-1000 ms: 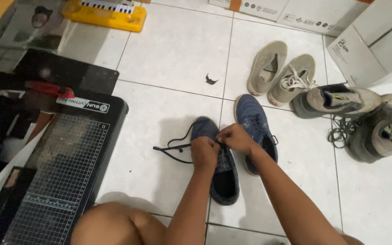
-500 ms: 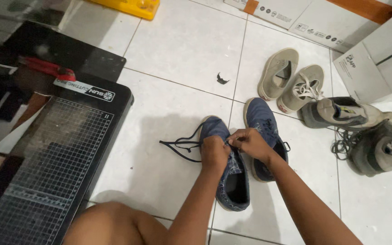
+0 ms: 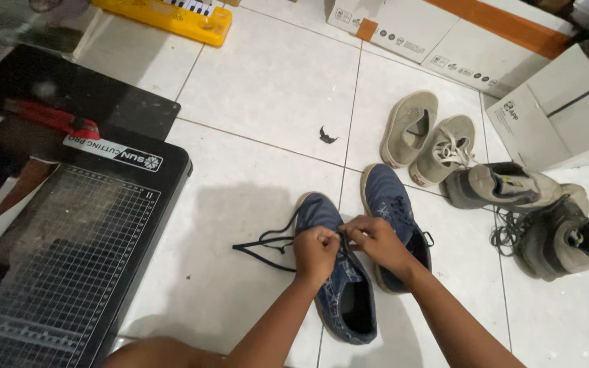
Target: The person sits on the floor and laces a pair of blue sneakers. They thread the laces through the eyelets, pull them tight, and tie a knot on each shoe.
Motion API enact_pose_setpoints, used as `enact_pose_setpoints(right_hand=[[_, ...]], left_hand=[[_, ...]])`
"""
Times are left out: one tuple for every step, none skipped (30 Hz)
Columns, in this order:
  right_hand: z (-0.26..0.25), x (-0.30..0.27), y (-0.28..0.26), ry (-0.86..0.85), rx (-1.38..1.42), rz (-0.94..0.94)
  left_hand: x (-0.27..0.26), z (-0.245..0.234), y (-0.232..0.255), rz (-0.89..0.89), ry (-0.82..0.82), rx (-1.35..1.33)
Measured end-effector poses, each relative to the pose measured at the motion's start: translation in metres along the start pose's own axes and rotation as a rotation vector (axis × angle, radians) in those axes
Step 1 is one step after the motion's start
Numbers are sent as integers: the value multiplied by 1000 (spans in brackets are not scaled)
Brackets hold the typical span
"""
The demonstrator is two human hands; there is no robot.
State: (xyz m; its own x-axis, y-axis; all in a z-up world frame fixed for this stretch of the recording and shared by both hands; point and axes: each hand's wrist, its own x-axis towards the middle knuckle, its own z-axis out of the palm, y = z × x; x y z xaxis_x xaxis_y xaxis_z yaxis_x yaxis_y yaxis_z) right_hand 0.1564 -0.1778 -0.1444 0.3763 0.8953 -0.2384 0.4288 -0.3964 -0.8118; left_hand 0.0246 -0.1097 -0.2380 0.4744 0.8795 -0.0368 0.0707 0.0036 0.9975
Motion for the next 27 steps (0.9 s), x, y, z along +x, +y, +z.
enact_pose_setpoints(right_hand=[[-3, 0, 3, -33, 117, 40], [-5, -4, 7, -65, 233, 86], [-5, -4, 12, -66, 244, 94], [-5, -3, 16, -66, 256, 102], [-5, -2, 21, -66, 268, 110], [-3, 0, 25, -55, 306, 142], [-1, 1, 28, -44, 344, 174], [1, 1, 32, -32, 382, 209], [3, 2, 35, -15, 400, 234], [5, 2, 38, 1, 417, 260], [5, 3, 40, 18, 434, 286], [6, 2, 42, 23, 443, 291], [5, 1, 43, 28, 452, 296], [6, 1, 44, 34, 464, 300], [6, 1, 44, 39, 468, 283], [5, 0, 45, 43, 471, 271], [5, 0, 46, 47, 475, 259], [5, 0, 47, 33, 467, 252], [5, 4, 48, 19, 459, 245], [2, 6, 47, 10, 447, 238], [-1, 5, 46, -24, 447, 253], [-4, 10, 43, -62, 445, 255], [-8, 15, 39, -101, 442, 256], [-8, 19, 37, -125, 373, 206], [-10, 22, 34, -149, 303, 155], [-13, 21, 31, -169, 233, 110], [-12, 18, 28, -142, 193, 69]], left_hand=[[2, 0, -2, -31, -4, -34], [1, 1, -4, -75, -19, -41], [0, 1, -5, -119, -34, -48], [2, 1, -5, -162, -50, -53], [2, 3, -5, -212, -54, -93], [2, 2, -4, -262, -56, -130], [3, 0, -3, -312, -58, -167], [2, 0, -2, -338, -59, -173], [1, -1, 0, -364, -61, -178], [-1, -1, 1, -391, -62, -185], [-2, 0, 2, -369, -53, -154], [-4, 0, 3, -346, -42, -122], [-5, 0, 3, -324, -31, -90], [-5, 0, 3, -305, -8, -89], [-6, 2, 4, -286, 15, -87], [-7, 4, 4, -272, 37, -86], [-6, 5, 3, -249, 49, -57], [-8, 5, 1, -231, 59, -27], [-10, 5, 0, -213, 68, 3], [-13, 8, 1, -190, 94, -7], [-17, 9, 3, -166, 121, -16], [-14, 10, 6, -133, 157, -26], [-11, 12, 9, -132, 146, -3], [-15, 10, 11, -139, 139, 29], [-16, 9, 12, -146, 131, 60], [-17, 9, 14, -143, 136, 63], [-18, 9, 16, -139, 140, 66]])
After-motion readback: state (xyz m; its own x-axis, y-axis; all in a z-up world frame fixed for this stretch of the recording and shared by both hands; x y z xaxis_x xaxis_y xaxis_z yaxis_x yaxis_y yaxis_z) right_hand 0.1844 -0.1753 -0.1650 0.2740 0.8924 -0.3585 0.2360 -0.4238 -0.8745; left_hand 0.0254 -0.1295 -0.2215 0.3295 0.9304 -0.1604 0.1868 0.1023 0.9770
